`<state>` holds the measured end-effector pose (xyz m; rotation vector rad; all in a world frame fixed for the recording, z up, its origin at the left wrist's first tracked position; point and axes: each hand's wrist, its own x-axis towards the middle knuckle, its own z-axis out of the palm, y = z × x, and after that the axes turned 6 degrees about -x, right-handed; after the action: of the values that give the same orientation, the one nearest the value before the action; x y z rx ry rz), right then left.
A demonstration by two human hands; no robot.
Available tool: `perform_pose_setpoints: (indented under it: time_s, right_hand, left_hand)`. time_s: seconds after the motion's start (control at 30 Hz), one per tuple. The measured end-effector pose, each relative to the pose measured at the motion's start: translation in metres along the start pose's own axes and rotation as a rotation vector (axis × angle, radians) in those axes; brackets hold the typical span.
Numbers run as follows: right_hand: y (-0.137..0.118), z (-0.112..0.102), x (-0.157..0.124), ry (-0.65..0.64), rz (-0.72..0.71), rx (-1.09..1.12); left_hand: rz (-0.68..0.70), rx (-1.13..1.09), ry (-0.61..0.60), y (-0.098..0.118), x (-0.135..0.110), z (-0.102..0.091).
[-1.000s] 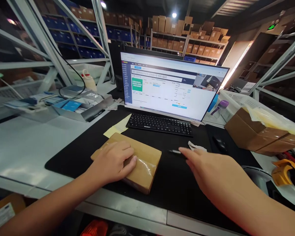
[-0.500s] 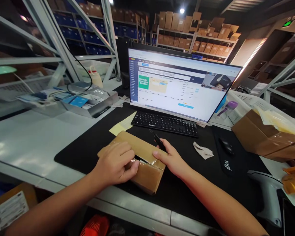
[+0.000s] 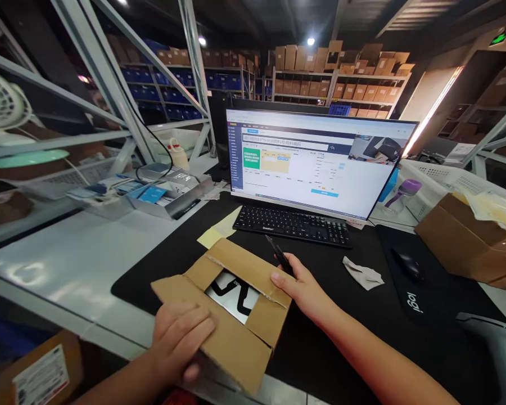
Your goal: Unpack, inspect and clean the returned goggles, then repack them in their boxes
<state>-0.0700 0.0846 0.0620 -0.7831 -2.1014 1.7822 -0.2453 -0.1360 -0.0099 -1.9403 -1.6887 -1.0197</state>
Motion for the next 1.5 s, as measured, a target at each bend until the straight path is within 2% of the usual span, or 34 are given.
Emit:
perform_pose_setpoints:
  time_s: [0.03,0.1,0.2,0.27,0.33,0.37,0.4,0.5,0.57,0.63,0.7,0.77,0.87,0.97,1.03,1.1,1.17,1.3,1.4,1.5]
  right_hand:
    - [0.001,0.000,0.000,0.003,0.001,-0.001]
    - [0.003,0.002,0.000,0.044,-0.002,-0.028]
    - [0.003,0.011,-0.007,0.086,-0.033,-0.126]
    - [-0.001,0.022,-0.016,0.029,-0.069,-0.114]
    - [-0.004,0.034,-0.024,-0.075,-0.090,0.006]
    - [-0.006,0.039,-0.027,-0.121,-0.081,0.086]
    - [-0.007,0.043,-0.029,-0.158,-0.060,0.166]
    - [-0.008,0.045,-0.030,-0.187,-0.030,0.339]
    - [-0.009,0.035,-0.026,-0.147,-0.093,0.364]
    - [-0.009,0.020,-0.023,-0.085,-0.171,0.317]
    - [-0.009,0.004,-0.020,-0.044,-0.218,0.242]
    - [-0.008,-0.009,-0.017,-0.051,-0.246,0.133]
    - [-0.004,-0.022,-0.016,-0.057,-0.336,-0.174]
    - [-0.001,-0.028,-0.015,0.034,-0.500,-0.585]
    - [0.002,-0.030,-0.013,0.052,-0.624,-0.814]
    - [0.004,-0.031,-0.008,0.016,-0.740,-0.974]
    - [0.006,-0.031,-0.003,-0.031,-0.845,-1.075]
    - [0.008,-0.027,0.003,-0.067,-0.984,-1.159]
    - [0.007,-0.023,0.005,-0.008,-1.026,-1.203]
    - [0.007,-0.024,0.014,0.116,-1.092,-1.286]
  left_hand:
    - [-0.020,-0.013,0.043,0.008,-0.012,0.002]
    - [-0.142,-0.049,0.055,0.024,-0.028,0.007]
    - [-0.368,-0.187,-0.018,0.035,-0.026,0.014]
    - [-0.597,-0.293,-0.025,0.024,-0.009,0.011]
    - [-0.905,-0.349,-0.017,0.002,0.011,-0.001]
    - [-1.014,-0.386,-0.075,-0.011,0.022,-0.011]
    - [-1.039,-0.432,-0.165,-0.023,0.031,-0.021]
    - [-0.895,-0.464,-0.322,-0.049,0.056,-0.053]
    - [-0.779,-0.439,-0.455,-0.059,0.074,-0.069]
    - [-0.686,-0.420,-0.579,-0.068,0.096,-0.077]
    - [-0.590,-0.436,-0.692,-0.076,0.120,-0.075]
    - [-0.512,-0.471,-0.807,-0.084,0.143,-0.065]
    - [-0.427,-0.482,-0.907,-0.088,0.167,-0.048]
    - [-0.398,-0.385,-0.831,-0.077,0.169,-0.045]
    - [-0.414,-0.259,-0.710,-0.062,0.156,-0.054]
    - [-0.429,-0.076,-0.552,-0.045,0.135,-0.066]
    - [-0.390,0.099,-0.409,-0.031,0.112,-0.074]
    - [-0.224,0.230,-0.340,-0.022,0.083,-0.070]
    - [-0.227,0.242,-0.284,-0.024,0.078,-0.061]
    - [-0.189,0.240,-0.262,-0.028,0.077,-0.058]
